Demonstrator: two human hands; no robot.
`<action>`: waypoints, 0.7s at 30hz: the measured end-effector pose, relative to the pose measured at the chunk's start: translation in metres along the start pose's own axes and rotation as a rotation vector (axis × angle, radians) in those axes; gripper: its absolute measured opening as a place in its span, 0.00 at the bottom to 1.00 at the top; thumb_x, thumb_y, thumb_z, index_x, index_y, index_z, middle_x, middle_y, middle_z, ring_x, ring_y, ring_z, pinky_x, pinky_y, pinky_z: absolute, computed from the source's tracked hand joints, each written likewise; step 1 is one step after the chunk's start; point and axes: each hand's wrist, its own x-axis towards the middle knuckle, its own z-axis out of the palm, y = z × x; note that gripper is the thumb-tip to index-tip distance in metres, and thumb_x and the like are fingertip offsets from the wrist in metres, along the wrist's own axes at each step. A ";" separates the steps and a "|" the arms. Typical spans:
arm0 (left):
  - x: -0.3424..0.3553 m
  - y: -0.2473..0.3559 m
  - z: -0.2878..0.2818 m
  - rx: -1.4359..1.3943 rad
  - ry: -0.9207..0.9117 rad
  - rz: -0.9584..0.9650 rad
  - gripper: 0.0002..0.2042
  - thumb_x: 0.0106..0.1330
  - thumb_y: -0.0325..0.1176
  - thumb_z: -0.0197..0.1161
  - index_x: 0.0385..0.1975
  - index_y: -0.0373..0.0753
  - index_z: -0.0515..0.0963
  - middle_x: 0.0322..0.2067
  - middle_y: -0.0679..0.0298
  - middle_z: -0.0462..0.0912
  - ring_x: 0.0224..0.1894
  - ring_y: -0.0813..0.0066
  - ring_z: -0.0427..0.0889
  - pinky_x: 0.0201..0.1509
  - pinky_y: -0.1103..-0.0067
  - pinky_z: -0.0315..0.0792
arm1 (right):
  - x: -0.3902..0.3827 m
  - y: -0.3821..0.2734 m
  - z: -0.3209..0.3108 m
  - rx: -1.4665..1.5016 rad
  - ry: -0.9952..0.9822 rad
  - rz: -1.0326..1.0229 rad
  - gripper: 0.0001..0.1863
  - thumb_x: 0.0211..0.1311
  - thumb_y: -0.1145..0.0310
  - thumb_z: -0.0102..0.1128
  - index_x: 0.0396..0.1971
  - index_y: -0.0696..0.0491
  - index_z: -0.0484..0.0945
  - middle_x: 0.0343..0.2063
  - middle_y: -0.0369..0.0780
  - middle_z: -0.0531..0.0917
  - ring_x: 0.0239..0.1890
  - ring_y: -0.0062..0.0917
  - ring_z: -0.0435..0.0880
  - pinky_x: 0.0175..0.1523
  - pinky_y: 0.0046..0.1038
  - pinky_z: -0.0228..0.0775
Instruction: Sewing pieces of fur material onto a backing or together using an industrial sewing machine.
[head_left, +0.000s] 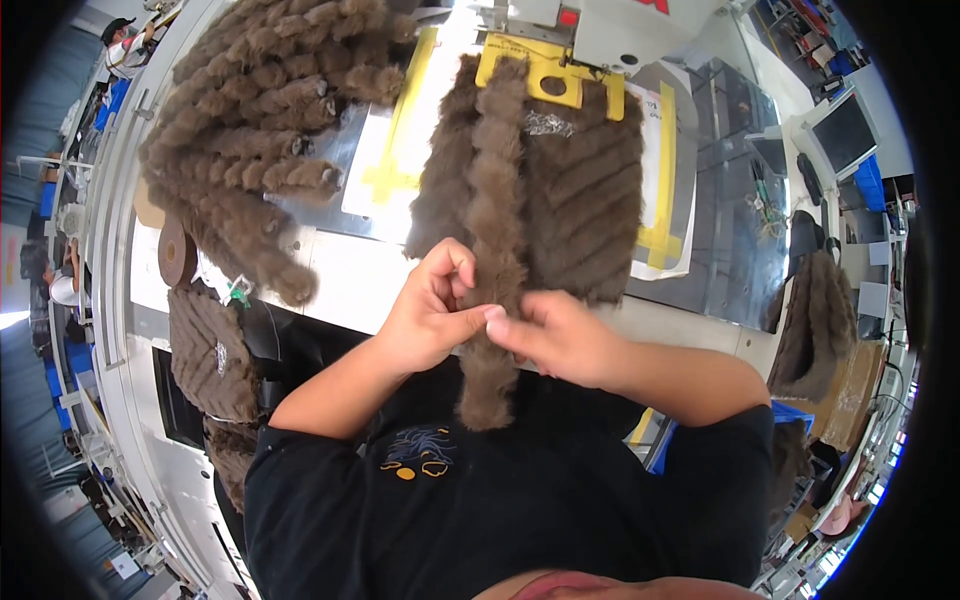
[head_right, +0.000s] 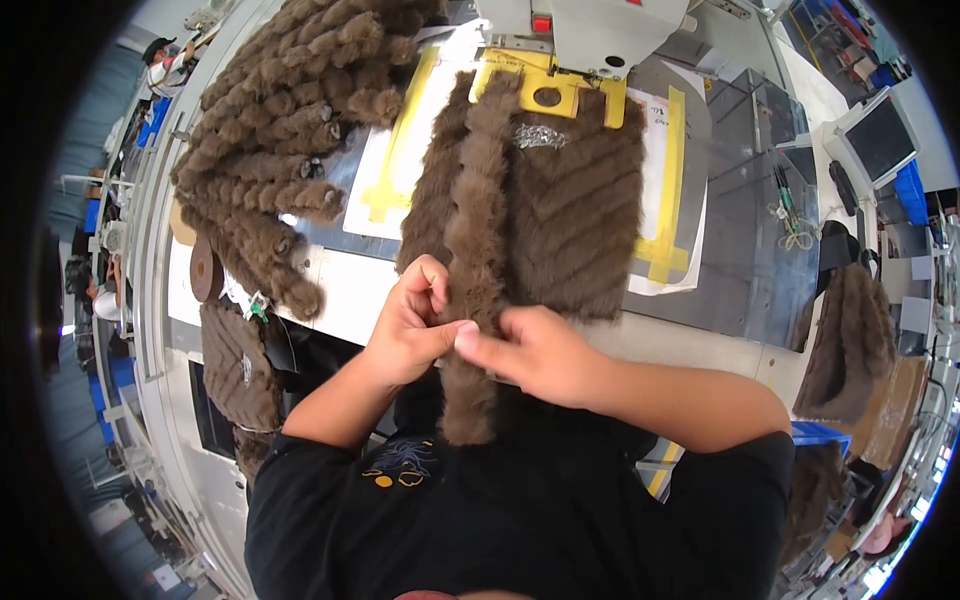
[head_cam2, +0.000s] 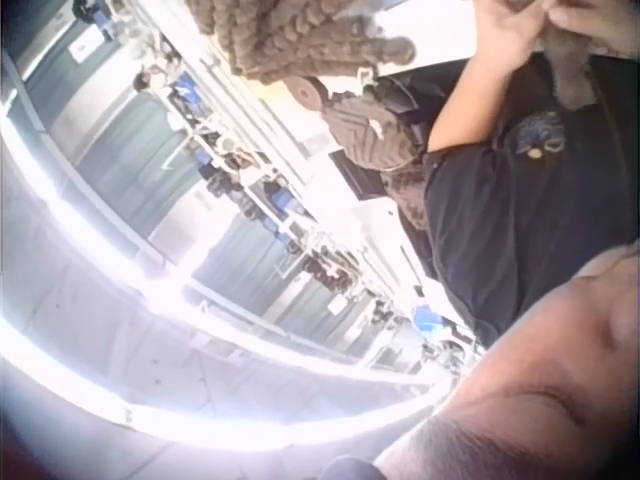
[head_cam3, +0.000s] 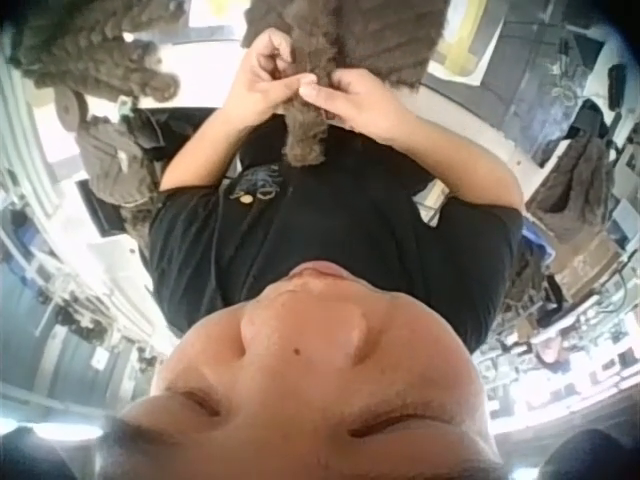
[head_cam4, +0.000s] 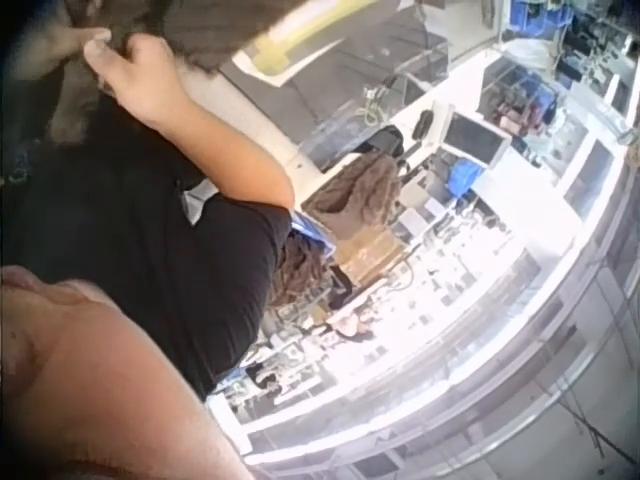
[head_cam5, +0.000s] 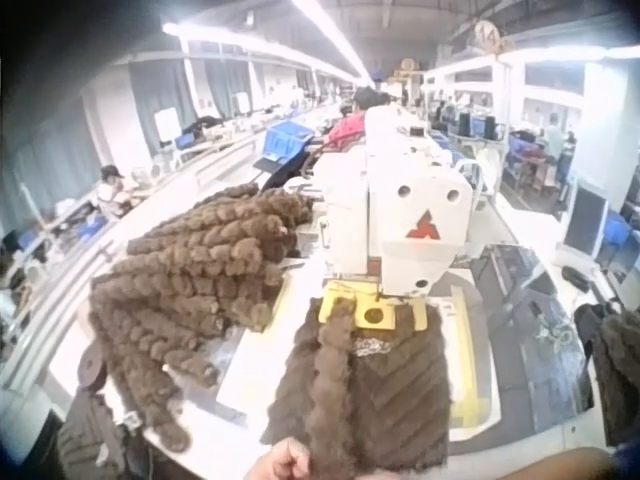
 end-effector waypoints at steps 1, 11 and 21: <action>-0.001 0.002 -0.002 -0.007 -0.074 -0.048 0.18 0.65 0.19 0.70 0.40 0.45 0.65 0.28 0.78 0.64 0.28 0.92 0.61 0.29 0.87 0.57 | -0.004 0.006 0.006 -0.026 -0.015 -0.122 0.32 0.69 0.42 0.66 0.24 0.60 0.77 0.20 0.34 0.79 0.24 0.16 0.74 0.27 0.29 0.66; 0.007 0.013 0.008 0.120 -0.180 -0.102 0.19 0.65 0.17 0.68 0.47 0.44 0.67 0.30 0.76 0.69 0.29 0.91 0.65 0.30 0.87 0.60 | -0.018 0.026 0.008 0.103 0.050 0.002 0.17 0.67 0.62 0.64 0.25 0.62 0.81 0.16 0.37 0.80 0.24 0.17 0.78 0.30 0.30 0.70; 0.017 0.051 0.020 0.711 -0.202 -0.245 0.19 0.57 0.25 0.74 0.46 0.41 0.76 0.32 0.67 0.74 0.32 0.80 0.74 0.35 0.81 0.66 | -0.040 0.031 0.008 -0.133 0.045 -0.057 0.22 0.69 0.55 0.63 0.29 0.64 0.82 0.20 0.50 0.82 0.26 0.38 0.84 0.36 0.39 0.74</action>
